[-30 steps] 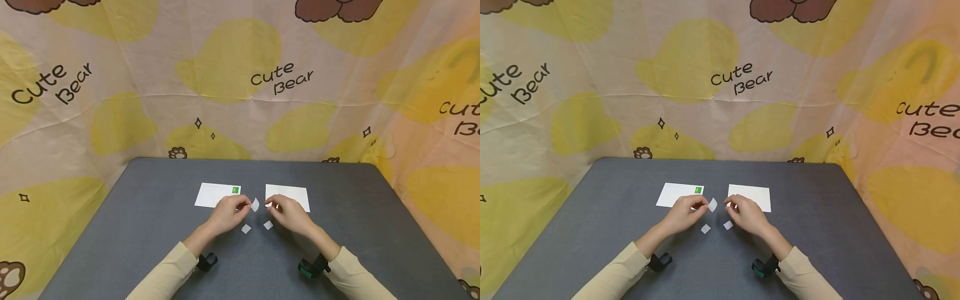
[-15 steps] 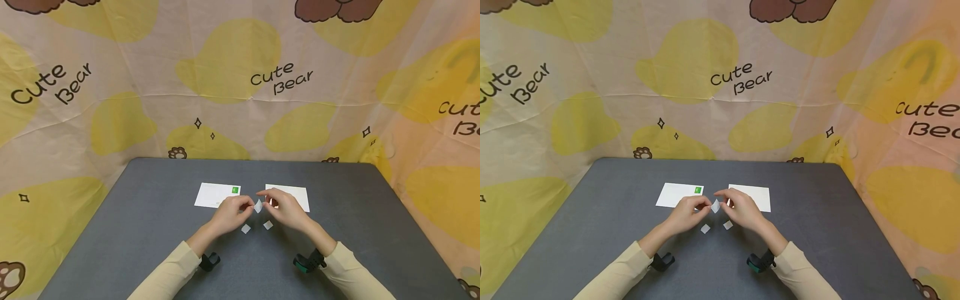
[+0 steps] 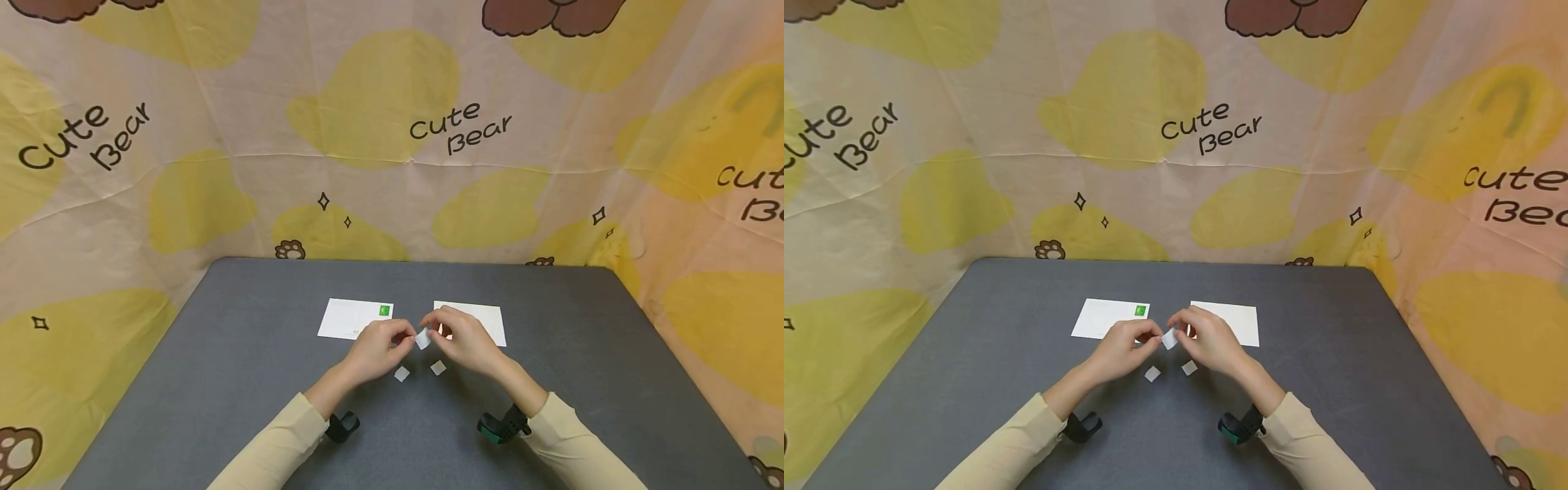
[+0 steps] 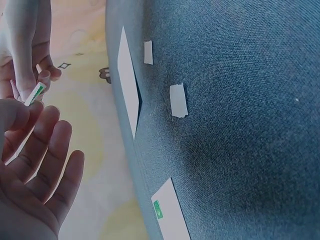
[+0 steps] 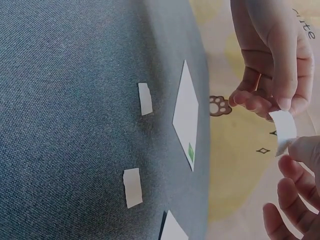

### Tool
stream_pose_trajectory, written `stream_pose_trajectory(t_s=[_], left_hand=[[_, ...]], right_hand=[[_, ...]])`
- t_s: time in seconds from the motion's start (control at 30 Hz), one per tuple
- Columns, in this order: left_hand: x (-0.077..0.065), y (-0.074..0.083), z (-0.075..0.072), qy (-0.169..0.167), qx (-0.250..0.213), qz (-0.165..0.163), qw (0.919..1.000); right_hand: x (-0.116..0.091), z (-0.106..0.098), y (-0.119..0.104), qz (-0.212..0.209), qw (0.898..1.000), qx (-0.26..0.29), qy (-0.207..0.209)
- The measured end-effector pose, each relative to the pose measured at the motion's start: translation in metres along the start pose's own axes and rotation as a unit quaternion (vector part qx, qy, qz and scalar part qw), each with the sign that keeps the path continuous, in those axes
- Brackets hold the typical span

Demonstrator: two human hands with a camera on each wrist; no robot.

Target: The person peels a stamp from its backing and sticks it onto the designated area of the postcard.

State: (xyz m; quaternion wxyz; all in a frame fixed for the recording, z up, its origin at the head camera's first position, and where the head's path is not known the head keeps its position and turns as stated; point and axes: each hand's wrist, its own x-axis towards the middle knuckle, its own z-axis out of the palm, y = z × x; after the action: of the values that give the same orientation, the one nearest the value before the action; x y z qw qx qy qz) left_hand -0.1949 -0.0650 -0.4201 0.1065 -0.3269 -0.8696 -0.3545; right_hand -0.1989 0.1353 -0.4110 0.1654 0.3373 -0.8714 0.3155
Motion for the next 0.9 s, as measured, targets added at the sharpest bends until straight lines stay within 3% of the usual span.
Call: stream_pose_trajectory(t_s=[0.57,0.9], left_hand=[[0.0009,0.0009,-0.0029,0.004,-0.004,-0.012,0.9999],[-0.0001,-0.0016,-0.0041,0.007,-0.011,-0.043,0.999]], right_hand=[[0.0007,-0.001,-0.0017,-0.012,1.0,0.009,0.007],[-0.0008,0.0012,0.0042,-0.04,0.998,0.019,0.054]])
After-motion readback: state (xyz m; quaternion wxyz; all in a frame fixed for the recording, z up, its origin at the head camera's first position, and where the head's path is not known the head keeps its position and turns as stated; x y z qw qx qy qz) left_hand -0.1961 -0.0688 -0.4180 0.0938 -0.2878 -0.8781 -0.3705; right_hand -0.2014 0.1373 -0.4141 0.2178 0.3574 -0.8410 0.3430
